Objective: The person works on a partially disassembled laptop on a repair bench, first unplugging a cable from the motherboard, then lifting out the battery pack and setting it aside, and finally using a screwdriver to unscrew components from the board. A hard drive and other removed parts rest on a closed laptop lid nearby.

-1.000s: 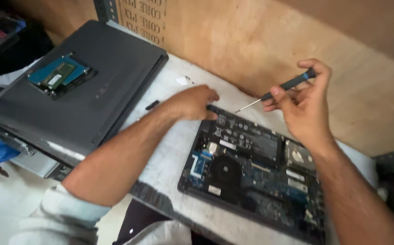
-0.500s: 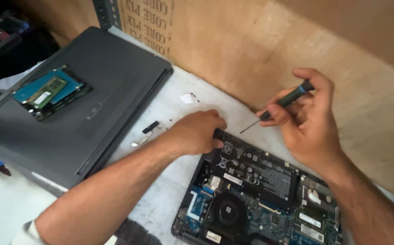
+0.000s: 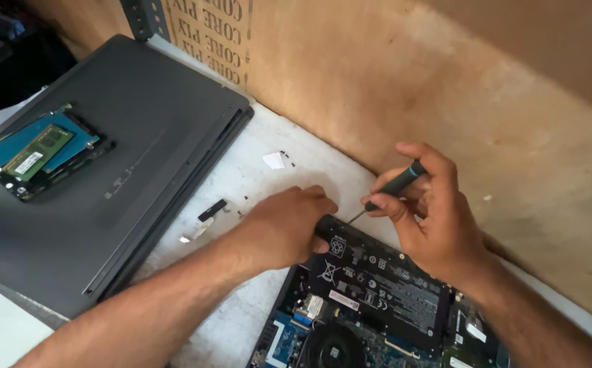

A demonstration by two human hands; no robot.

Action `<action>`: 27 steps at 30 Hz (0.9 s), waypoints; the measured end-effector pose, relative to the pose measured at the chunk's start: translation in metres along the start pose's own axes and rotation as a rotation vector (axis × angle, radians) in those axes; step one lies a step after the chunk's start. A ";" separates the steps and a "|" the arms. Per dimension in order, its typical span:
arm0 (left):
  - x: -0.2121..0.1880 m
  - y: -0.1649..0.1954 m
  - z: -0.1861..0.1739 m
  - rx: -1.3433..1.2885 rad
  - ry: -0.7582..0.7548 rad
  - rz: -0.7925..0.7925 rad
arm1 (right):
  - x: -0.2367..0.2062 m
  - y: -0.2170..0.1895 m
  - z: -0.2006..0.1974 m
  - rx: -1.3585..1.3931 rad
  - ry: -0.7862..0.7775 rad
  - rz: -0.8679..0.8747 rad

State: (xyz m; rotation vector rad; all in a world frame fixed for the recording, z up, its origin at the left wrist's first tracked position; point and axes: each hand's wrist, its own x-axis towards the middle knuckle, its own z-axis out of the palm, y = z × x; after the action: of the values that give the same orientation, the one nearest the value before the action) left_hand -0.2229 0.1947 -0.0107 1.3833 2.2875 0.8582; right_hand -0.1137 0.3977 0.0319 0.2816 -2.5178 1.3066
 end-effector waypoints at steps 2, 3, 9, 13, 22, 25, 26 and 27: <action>0.001 0.000 -0.001 0.010 -0.012 -0.011 | 0.003 0.003 0.001 -0.002 0.002 -0.020; 0.002 0.000 -0.002 0.014 -0.029 -0.025 | 0.004 0.005 0.002 -0.005 0.002 -0.024; 0.004 0.002 -0.005 0.013 -0.053 -0.022 | 0.003 0.007 0.005 -0.080 0.006 -0.071; 0.004 0.003 -0.006 0.013 -0.074 -0.045 | 0.003 0.010 0.006 -0.062 0.004 -0.077; 0.004 0.005 -0.007 0.029 -0.092 -0.063 | 0.005 0.009 0.006 -0.099 0.012 -0.099; 0.004 0.007 -0.007 0.042 -0.079 -0.051 | 0.005 0.008 0.007 -0.094 0.006 -0.103; 0.004 0.007 -0.007 0.039 -0.075 -0.042 | 0.005 0.007 0.008 -0.088 0.003 -0.107; 0.004 0.007 -0.008 0.035 -0.071 -0.034 | 0.006 0.007 0.008 -0.096 0.004 -0.097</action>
State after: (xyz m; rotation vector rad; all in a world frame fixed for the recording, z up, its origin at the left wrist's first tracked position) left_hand -0.2244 0.1985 0.0003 1.3631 2.2762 0.7495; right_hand -0.1223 0.3951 0.0243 0.3749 -2.5199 1.1455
